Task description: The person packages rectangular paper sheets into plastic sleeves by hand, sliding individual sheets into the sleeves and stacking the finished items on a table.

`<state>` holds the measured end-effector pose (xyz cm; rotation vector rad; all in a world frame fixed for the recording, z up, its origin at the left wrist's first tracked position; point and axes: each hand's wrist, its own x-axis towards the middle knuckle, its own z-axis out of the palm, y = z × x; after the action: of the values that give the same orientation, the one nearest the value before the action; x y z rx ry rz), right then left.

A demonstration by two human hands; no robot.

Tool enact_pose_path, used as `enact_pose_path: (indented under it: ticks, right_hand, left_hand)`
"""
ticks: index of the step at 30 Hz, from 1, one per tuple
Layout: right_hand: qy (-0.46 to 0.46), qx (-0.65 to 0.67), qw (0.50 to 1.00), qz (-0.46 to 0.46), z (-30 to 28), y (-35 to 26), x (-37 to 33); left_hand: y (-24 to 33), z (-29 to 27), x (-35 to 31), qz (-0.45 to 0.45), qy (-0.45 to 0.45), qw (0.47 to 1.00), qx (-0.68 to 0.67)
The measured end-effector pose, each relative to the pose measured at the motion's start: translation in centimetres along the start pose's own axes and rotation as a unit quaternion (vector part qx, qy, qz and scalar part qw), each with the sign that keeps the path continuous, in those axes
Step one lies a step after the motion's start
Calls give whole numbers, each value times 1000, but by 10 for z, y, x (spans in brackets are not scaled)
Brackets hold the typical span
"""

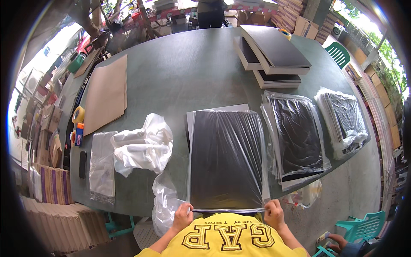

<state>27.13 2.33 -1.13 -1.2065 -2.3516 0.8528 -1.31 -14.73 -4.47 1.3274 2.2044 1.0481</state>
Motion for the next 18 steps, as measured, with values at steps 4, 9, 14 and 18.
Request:
enact_pose_path:
  ticks: [4, 9, 14, 18]
  right_hand:
    - [8, -47, 998, -38, -1, 7, -32]
    - [5, -44, 984, -170, -13, -53, 21]
    - [-11, -86, 957, -276, 5, -72, 67]
    - [318, -5, 933, -170, -31, -25, 103]
  left_hand:
    - [12, -8, -11, -118, -47, 989, -78]
    - [25, -29, 11, -169, -71, 948, -260]
    - [109, -69, 53, -44, -61, 909, -411]
    - [127, -68, 51, 14, -76, 915, -395]
